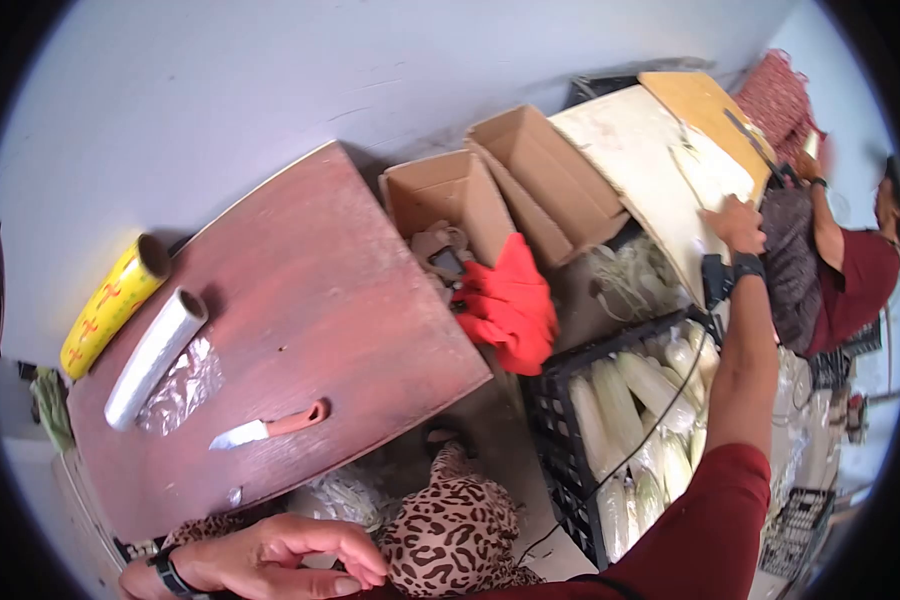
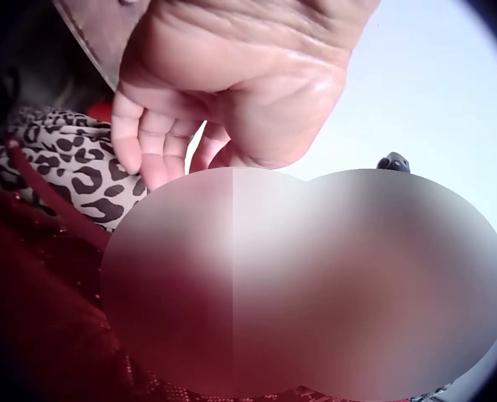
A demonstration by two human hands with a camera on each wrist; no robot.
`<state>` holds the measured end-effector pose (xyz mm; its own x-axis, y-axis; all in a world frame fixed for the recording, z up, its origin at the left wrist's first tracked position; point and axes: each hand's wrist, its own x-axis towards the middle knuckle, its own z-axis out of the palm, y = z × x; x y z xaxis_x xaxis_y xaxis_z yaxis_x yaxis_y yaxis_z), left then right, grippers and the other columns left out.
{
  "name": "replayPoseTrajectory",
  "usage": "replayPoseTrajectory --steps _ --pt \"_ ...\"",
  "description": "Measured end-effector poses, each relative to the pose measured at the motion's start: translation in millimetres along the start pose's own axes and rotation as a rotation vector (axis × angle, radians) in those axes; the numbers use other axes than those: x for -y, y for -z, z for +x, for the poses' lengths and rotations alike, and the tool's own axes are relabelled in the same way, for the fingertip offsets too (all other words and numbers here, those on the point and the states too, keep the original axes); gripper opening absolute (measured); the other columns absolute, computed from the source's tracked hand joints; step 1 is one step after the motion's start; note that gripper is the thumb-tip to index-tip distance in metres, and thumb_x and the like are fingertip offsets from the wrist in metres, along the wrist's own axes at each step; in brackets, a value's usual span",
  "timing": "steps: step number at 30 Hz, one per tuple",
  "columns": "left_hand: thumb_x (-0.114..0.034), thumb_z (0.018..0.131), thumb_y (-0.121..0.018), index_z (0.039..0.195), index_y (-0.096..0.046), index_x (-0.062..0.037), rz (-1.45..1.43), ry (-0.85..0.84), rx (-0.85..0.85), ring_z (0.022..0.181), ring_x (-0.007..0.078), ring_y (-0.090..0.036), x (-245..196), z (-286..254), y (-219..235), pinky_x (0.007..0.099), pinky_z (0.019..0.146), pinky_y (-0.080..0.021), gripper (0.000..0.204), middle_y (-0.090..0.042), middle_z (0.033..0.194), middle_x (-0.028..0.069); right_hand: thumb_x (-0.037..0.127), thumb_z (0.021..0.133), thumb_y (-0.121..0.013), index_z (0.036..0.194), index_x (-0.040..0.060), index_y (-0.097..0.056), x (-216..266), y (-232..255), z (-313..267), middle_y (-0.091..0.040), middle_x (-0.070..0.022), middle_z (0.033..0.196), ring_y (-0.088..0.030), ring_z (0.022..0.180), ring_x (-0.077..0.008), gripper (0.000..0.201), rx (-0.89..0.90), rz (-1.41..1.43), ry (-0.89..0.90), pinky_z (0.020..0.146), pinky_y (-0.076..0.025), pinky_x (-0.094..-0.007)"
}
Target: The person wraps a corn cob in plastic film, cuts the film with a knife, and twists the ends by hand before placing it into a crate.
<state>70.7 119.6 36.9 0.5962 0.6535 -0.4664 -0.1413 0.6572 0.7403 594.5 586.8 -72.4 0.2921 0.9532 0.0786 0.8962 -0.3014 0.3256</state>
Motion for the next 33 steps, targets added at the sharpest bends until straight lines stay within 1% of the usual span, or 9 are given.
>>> replayPoseTrajectory --steps 3,4,7,11,15,16,21,29,33 --pt "-0.005 0.098 -0.059 0.117 -0.061 -0.0033 0.016 -0.043 0.002 0.098 0.0118 -0.060 9.0 -1.2 -1.7 0.0264 0.087 -0.047 0.019 -0.066 0.103 0.0045 0.046 0.073 -0.079 0.124 -0.0105 -0.049 -16.5 -33.3 28.3 -0.056 -0.0318 0.126 -0.055 0.120 -0.0416 0.082 -0.212 0.170 0.164 0.100 -0.046 -0.0453" --pt "-0.010 0.099 -0.060 0.118 -0.061 -0.0038 0.124 -0.109 0.024 0.100 0.0122 -0.060 23.5 -0.9 1.2 0.0288 0.090 -0.048 0.020 -0.065 0.106 0.0057 0.040 0.072 -0.082 0.125 -0.0096 -0.046 -38.8 -77.9 76.4 -0.055 -0.0329 0.128 -0.055 0.120 -0.0445 0.081 -0.185 0.347 0.212 0.100 -0.046 -0.0462" --pt "-0.006 0.101 -0.051 0.122 -0.054 -0.0023 0.118 -0.061 0.052 0.099 0.0133 -0.059 28.0 -5.7 -0.2 0.0285 0.087 -0.047 0.021 -0.062 0.109 0.0073 0.047 0.073 -0.078 0.137 -0.0073 -0.041 -1.5 -32.6 16.4 -0.051 -0.0337 0.134 -0.051 0.126 -0.0470 0.093 -0.037 0.208 -0.006 0.104 -0.045 -0.0477" --pt "-0.005 0.100 -0.053 0.117 -0.055 -0.0017 0.182 -0.149 0.013 0.095 0.0158 -0.060 36.0 -11.2 -1.1 0.0307 0.083 -0.048 0.017 -0.061 0.103 0.0088 0.041 0.072 -0.076 0.109 -0.0186 -0.059 -11.7 -57.5 40.3 -0.066 -0.0365 0.106 -0.066 0.103 -0.0451 0.072 -0.058 0.364 0.111 0.087 -0.052 -0.0433" --pt "-0.006 0.095 -0.056 0.114 -0.053 -0.0027 0.350 -0.191 -0.052 0.088 0.0247 -0.061 42.5 -21.8 -5.1 0.0370 0.077 -0.048 0.020 -0.059 0.097 0.0119 0.041 0.071 -0.078 0.108 -0.0169 -0.061 -23.5 -84.5 61.7 -0.069 -0.0264 0.099 -0.068 0.090 -0.0318 0.071 0.009 0.763 0.164 0.078 -0.051 -0.0388" --pt "-0.007 0.094 -0.057 0.113 -0.053 -0.0027 0.405 -0.184 -0.062 0.088 0.0266 -0.061 41.1 -23.8 -5.2 0.0386 0.077 -0.048 0.020 -0.059 0.097 0.0124 0.036 0.077 -0.075 0.109 -0.0145 -0.062 -17.5 -82.5 58.9 -0.068 -0.0185 0.097 -0.064 0.085 -0.0227 0.062 -0.009 0.755 0.181 0.074 -0.050 -0.0348" --pt "-0.012 0.092 -0.057 0.108 -0.052 -0.0014 0.680 -0.238 -0.095 0.094 0.0369 -0.060 50.4 -36.4 -13.5 0.0468 0.077 -0.047 0.020 -0.059 0.097 0.0162 0.022 0.087 -0.068 0.108 -0.0036 -0.063 56.8 10.7 -86.6 -0.064 -0.0056 0.090 -0.057 0.079 -0.0133 0.033 0.086 1.136 0.452 0.071 -0.047 -0.0287" --pt "-0.015 0.092 -0.059 0.104 -0.053 0.0005 0.913 -0.255 -0.122 0.099 0.0424 -0.059 39.1 -79.3 -24.0 0.0502 0.085 -0.049 0.021 -0.059 0.100 0.0205 0.017 0.083 -0.072 0.121 -0.0011 -0.057 192.8 139.8 -303.9 -0.065 -0.0056 0.102 -0.060 0.089 -0.0116 0.045 0.514 1.304 0.914 0.079 -0.049 -0.0268" --pt "-0.016 0.093 -0.062 0.105 -0.060 0.0004 0.934 -0.285 -0.312 0.090 0.0365 -0.065 22.4 -135.9 1.1 0.0421 0.080 -0.053 0.021 -0.064 0.094 0.0192 0.019 0.080 -0.074 0.124 -0.0012 -0.056 250.8 174.0 -366.4 -0.064 -0.0063 0.108 -0.060 0.095 -0.0116 0.051 0.610 1.269 1.161 0.084 -0.049 -0.0275"
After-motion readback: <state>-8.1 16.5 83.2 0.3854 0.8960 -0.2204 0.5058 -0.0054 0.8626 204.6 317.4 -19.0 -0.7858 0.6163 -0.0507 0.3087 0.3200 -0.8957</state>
